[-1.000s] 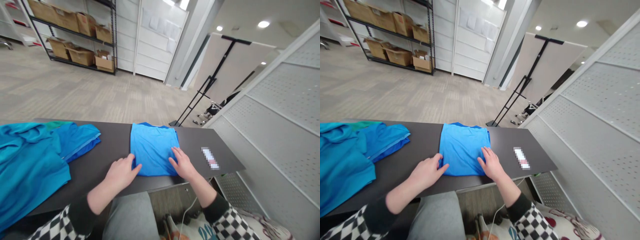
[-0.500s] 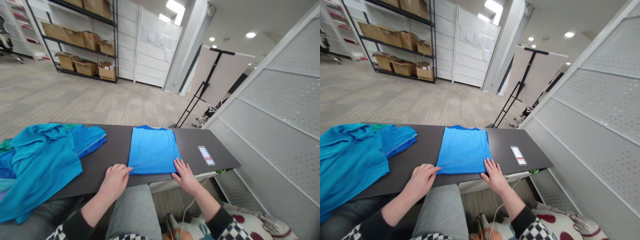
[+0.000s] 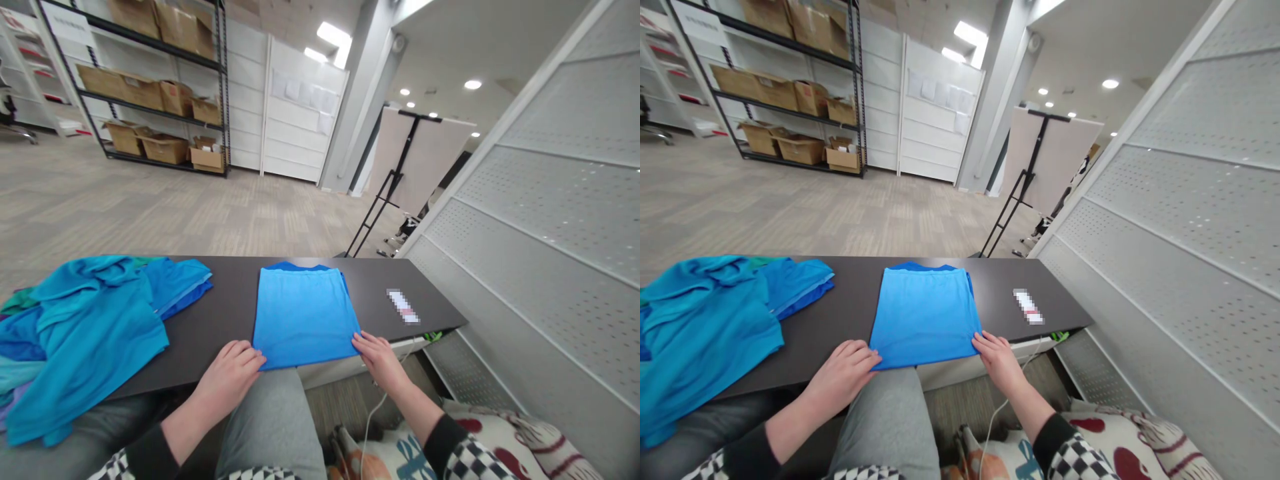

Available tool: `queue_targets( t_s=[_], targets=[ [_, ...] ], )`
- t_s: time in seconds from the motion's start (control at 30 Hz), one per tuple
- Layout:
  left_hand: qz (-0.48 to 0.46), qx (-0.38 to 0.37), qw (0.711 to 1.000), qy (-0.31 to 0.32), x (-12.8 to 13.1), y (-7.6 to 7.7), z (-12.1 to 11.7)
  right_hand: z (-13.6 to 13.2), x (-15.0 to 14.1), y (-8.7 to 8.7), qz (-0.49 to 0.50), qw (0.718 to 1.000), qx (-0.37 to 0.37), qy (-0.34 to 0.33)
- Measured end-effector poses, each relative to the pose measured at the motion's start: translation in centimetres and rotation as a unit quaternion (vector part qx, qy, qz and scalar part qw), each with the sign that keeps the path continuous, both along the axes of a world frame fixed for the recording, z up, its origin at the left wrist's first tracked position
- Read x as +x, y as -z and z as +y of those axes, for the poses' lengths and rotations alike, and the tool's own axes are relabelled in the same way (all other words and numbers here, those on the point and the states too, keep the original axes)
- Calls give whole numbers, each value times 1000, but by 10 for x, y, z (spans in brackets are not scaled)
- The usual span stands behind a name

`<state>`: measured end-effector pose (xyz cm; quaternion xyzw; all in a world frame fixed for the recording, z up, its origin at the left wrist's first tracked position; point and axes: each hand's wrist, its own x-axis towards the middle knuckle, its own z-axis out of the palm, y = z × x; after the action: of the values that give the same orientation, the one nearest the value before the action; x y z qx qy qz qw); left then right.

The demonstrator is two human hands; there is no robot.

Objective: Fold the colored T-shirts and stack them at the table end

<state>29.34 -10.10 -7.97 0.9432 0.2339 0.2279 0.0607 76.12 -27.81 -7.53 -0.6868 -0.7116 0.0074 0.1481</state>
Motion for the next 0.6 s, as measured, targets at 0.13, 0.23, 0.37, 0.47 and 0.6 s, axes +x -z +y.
queue_targets(
  t_s=[0.13,0.23,0.37,0.47,0.6],
  targets=[
    [-51,-22,998,29,-9,-11,-2,-4,-10,-25,89,996,4,5],
    [-113,-81,989,46,-21,-32,6,-5,-21,-60,184,983,9,12],
    [-143,-165,975,37,-46,-85,15,-6,-34,-125,271,962,-16,43],
    [-157,-204,966,19,-62,-135,21,-1,-39,-173,316,946,5,66],
    [-233,-252,938,-53,-63,-191,46,31,-40,-219,380,920,77,62]
  ],
)
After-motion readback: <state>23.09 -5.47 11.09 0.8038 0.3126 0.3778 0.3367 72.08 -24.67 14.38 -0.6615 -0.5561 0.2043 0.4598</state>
